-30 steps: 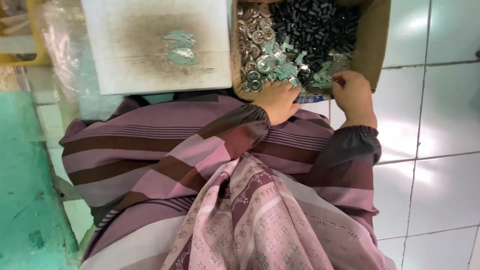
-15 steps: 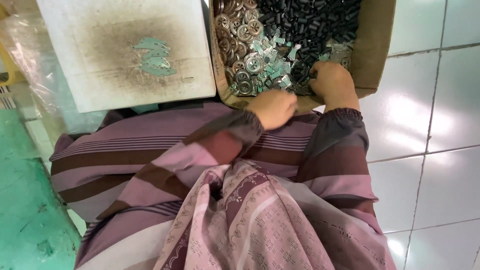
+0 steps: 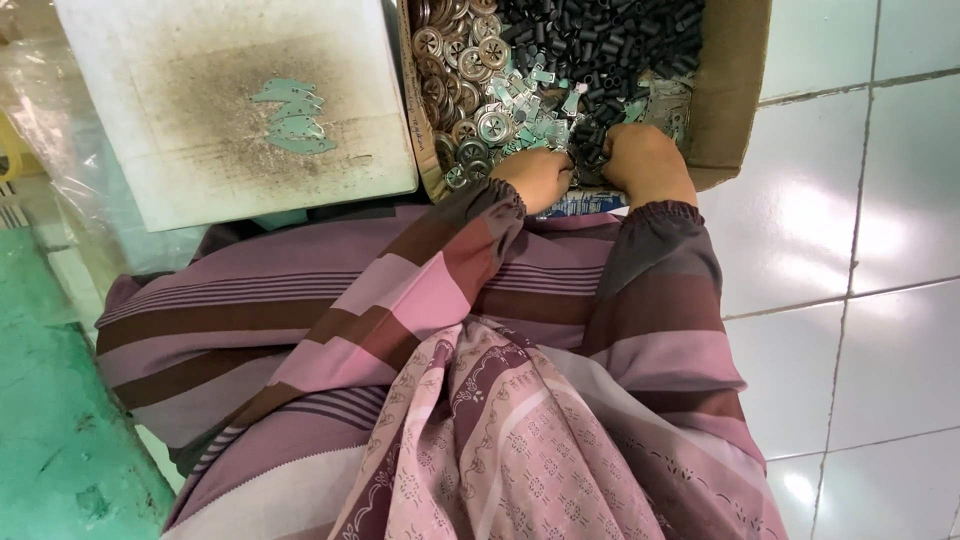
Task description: The person picks up metal brackets from a cardboard box, wipes them with a green cloth, and places them inside a clear plastic bag one at a time before setting the bag down.
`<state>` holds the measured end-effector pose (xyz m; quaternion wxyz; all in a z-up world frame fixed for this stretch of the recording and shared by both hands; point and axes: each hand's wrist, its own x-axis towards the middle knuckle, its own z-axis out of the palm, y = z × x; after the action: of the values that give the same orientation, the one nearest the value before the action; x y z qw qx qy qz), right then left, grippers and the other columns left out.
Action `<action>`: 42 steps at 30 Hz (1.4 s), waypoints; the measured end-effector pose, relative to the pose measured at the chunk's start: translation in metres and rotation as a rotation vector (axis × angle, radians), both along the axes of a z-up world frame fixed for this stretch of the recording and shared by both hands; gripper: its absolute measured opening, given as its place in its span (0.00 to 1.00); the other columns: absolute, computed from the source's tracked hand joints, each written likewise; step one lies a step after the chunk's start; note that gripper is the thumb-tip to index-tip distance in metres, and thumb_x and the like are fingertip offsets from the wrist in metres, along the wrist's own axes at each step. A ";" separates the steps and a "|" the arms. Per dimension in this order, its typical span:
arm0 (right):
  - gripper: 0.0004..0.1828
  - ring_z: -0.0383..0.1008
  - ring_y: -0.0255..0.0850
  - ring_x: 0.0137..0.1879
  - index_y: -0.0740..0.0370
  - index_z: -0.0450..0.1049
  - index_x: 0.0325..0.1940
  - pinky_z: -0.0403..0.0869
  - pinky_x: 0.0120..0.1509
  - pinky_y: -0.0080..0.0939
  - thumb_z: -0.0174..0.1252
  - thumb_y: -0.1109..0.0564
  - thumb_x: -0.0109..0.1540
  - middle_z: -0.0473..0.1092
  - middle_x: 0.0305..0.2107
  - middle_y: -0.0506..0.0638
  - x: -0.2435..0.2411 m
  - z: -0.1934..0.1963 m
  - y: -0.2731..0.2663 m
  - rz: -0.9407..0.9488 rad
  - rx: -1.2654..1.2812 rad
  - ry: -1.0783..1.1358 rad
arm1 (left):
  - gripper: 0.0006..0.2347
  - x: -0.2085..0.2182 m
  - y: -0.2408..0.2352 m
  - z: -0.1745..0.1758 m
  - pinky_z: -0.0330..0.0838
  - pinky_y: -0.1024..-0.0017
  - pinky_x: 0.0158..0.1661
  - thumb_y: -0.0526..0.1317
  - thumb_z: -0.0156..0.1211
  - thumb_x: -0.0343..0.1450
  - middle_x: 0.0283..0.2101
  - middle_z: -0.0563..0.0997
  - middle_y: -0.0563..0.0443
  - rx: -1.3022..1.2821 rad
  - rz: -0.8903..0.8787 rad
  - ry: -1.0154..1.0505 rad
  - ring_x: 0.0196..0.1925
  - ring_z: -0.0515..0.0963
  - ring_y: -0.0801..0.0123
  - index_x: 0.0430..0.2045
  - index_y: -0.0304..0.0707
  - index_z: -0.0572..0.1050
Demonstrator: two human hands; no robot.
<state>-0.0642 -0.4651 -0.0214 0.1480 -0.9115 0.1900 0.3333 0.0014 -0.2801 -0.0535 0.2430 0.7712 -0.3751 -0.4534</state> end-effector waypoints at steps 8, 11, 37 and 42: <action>0.14 0.78 0.59 0.50 0.68 0.80 0.50 0.80 0.54 0.60 0.52 0.60 0.66 0.76 0.39 0.65 -0.007 0.002 0.004 -0.004 0.029 -0.035 | 0.19 -0.006 0.019 0.029 0.78 0.51 0.51 0.43 0.35 0.79 0.50 0.79 0.31 -0.046 0.075 0.004 0.51 0.82 0.43 0.53 0.31 0.75; 0.12 0.77 0.57 0.49 0.66 0.80 0.48 0.79 0.53 0.58 0.53 0.60 0.66 0.75 0.38 0.63 -0.012 0.025 0.009 -0.016 0.046 -0.122 | 0.18 -0.007 0.023 0.033 0.78 0.52 0.53 0.42 0.39 0.79 0.54 0.75 0.32 -0.086 0.111 -0.018 0.55 0.80 0.43 0.58 0.32 0.73; 0.08 0.79 0.55 0.46 0.58 0.84 0.41 0.78 0.50 0.50 0.66 0.66 0.59 0.78 0.34 0.57 0.058 0.026 0.256 -0.006 0.605 -0.897 | 0.06 0.027 0.273 0.070 0.77 0.64 0.49 0.35 0.55 0.77 0.38 0.77 0.55 -0.569 0.744 -0.611 0.44 0.81 0.62 0.44 0.46 0.78; 0.07 0.78 0.56 0.47 0.60 0.82 0.45 0.77 0.50 0.51 0.61 0.65 0.65 0.76 0.37 0.58 0.082 0.024 0.298 0.017 0.599 -0.912 | 0.10 0.035 0.309 0.071 0.72 0.52 0.52 0.36 0.56 0.78 0.48 0.72 0.50 -0.332 0.738 -0.874 0.55 0.75 0.52 0.54 0.44 0.72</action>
<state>0.0180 -0.1670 0.0031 0.4660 -0.8830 -0.0042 -0.0551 0.0365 0.0290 0.0171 0.3247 0.9175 -0.2134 0.0852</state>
